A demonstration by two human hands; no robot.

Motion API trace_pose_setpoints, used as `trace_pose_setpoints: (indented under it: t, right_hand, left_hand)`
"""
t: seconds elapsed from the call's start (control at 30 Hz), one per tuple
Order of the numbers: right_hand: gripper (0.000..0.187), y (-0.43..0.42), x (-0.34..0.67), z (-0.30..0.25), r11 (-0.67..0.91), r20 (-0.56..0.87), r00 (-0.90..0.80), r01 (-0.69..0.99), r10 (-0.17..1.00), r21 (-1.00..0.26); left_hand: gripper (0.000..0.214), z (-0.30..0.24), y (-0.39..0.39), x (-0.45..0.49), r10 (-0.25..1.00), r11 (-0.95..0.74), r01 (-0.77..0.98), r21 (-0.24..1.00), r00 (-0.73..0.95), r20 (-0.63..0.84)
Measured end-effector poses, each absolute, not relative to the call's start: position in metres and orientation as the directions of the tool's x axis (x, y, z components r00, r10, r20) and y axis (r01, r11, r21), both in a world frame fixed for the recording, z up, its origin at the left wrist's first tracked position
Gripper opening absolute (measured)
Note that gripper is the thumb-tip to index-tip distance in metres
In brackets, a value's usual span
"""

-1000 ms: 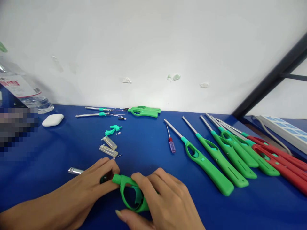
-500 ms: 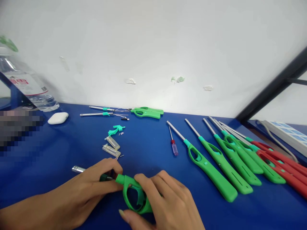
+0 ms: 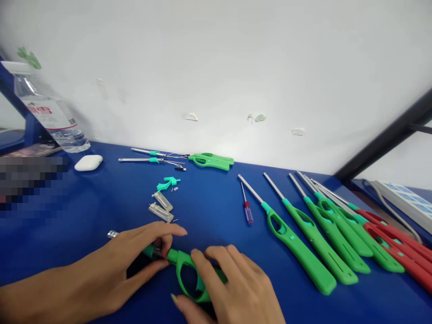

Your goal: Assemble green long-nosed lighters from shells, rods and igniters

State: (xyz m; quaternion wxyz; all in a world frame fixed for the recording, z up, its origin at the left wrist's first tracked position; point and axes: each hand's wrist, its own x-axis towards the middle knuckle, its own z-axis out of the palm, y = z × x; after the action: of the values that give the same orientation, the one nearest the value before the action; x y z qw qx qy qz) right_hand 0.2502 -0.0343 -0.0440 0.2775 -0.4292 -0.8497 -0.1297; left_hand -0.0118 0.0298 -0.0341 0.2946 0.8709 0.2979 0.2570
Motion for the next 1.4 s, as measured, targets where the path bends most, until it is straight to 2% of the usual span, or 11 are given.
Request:
trace_pose_setpoints:
  t: [0.13, 0.33, 1.0, 1.4]
  right_hand:
    - [0.04, -0.035, 0.25, -0.046, 0.595, 0.558, -0.495, 0.804, 0.666, 0.002]
    - [0.043, -0.035, 0.251, -0.045, 0.605, 0.538, -0.52, 0.796, 0.663, 0.023]
    - [0.056, -0.033, 0.253, -0.044, 0.616, 0.489, -0.562, 0.785, 0.667, 0.063]
    - [0.057, -0.032, 0.253, -0.045, 0.597, 0.478, -0.533, 0.802, 0.698, 0.024]
  left_hand:
    - [0.061, -0.03, 0.031, -0.012, 0.625, -0.682, 0.34, 0.647, 0.731, 0.275]
    - [0.042, -0.023, 0.032, -0.012, 0.582, -0.709, 0.308, 0.635, 0.764, 0.279]
    - [0.035, -0.022, 0.036, -0.009, 0.532, -0.775, 0.279, 0.566, 0.772, 0.348]
    - [0.029, -0.025, 0.036, -0.012, 0.507, -0.807, 0.261, 0.53, 0.767, 0.394]
